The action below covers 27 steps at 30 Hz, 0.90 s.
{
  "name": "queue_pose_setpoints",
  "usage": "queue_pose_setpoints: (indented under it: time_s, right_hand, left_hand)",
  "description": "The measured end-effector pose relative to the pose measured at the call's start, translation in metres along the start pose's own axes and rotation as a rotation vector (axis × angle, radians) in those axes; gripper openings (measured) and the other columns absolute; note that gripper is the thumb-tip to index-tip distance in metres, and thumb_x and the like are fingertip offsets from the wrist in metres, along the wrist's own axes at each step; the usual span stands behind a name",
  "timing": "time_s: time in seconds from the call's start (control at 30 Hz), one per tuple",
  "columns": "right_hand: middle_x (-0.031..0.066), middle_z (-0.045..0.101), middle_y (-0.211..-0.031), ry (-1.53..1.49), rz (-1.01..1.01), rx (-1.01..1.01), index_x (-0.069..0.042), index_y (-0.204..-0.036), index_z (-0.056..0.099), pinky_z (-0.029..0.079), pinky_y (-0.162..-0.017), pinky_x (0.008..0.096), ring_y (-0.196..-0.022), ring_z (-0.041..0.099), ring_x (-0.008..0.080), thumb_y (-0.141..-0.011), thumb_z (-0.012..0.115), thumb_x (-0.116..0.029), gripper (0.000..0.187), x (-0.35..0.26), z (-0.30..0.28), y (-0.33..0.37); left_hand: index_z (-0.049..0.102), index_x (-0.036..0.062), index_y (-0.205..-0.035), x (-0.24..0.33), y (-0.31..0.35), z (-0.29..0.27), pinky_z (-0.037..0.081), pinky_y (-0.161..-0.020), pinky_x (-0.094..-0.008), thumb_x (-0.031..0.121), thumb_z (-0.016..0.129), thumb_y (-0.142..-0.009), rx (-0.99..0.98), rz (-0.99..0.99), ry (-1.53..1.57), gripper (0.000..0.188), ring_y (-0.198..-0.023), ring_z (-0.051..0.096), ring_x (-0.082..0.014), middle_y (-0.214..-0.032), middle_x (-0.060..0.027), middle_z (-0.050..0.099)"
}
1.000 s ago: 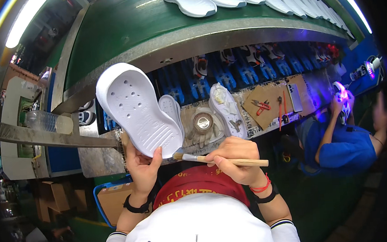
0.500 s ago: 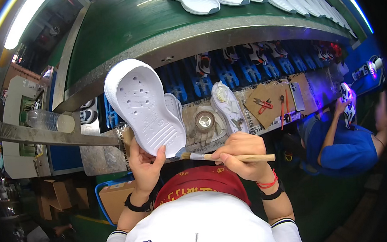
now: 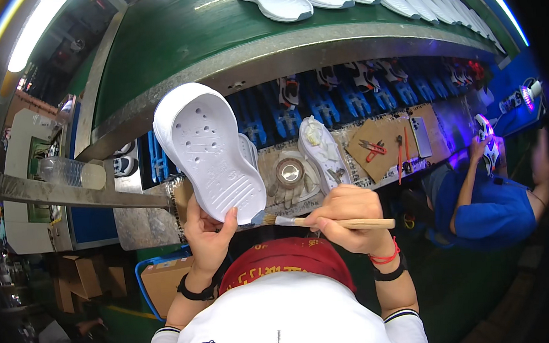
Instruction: Applying adhesive to the bottom of white shoe soles using a brush in a manufacturing line.
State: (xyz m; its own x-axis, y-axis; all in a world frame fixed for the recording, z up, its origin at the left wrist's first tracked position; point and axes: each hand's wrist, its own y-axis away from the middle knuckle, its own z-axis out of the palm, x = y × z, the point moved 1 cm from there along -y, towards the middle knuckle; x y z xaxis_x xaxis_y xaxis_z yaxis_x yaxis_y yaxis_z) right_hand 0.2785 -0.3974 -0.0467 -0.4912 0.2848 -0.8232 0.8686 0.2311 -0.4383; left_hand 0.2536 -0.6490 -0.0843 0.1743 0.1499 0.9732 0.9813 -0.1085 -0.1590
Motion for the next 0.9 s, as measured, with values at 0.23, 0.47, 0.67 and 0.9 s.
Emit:
queue_pose_setpoints:
  time_s: [0.23,0.47,0.67,0.9]
  right_hand:
    - [0.0047,0.064,-0.061,0.087,-0.041,-0.059,-0.001,-0.076,0.069,0.043,-0.053,0.0270,-0.053,0.057,0.0159,-0.071,0.058,-0.002,0.012,0.001,0.001,-0.001]
    - [0.0049,0.065,-0.062,0.062,-0.027,-0.048,-0.002,-0.076,0.069,0.043,-0.052,0.0275,-0.055,0.059,0.0161,-0.072,0.060,-0.003,0.010,0.001,0.001,-0.006]
    - [0.0053,0.066,-0.063,0.048,0.042,0.054,-0.002,-0.073,0.068,0.044,-0.054,0.0275,-0.056,0.060,0.0165,-0.072,0.059,-0.002,0.009,-0.002,-0.002,0.001]
    - [0.0201,0.060,-0.067,-0.242,0.163,0.786,0.010,-0.075,0.063,0.051,-0.052,0.0290,-0.051,0.062,0.0271,-0.076,0.048,-0.009,0.025,-0.011,-0.035,0.048]
  left_hand:
    - [0.037,-0.0074,-0.129,0.000,-0.002,0.002,0.056,-0.069,-0.0278,-0.001,0.063,-0.081,-0.008,0.020,0.001,0.055,-0.085,0.065,-0.0182,-0.099,-0.0168,0.064]
    - [0.038,-0.0072,-0.129,0.000,-0.008,0.005,0.055,-0.069,-0.0273,0.000,0.063,-0.081,-0.012,-0.010,0.010,0.054,-0.083,0.066,-0.0183,-0.097,-0.0167,0.064]
    - [0.029,-0.0050,-0.130,-0.001,-0.020,0.023,0.055,-0.070,-0.0273,0.000,0.062,-0.082,-0.064,-0.043,0.124,0.058,-0.089,0.065,-0.0198,-0.103,-0.0196,0.062]
    - [0.025,-0.0026,-0.123,0.023,-0.140,0.061,0.058,-0.068,-0.0317,-0.001,0.061,-0.082,-0.154,-0.027,0.413,0.055,-0.089,0.064,-0.0242,-0.106,-0.0216,0.057]
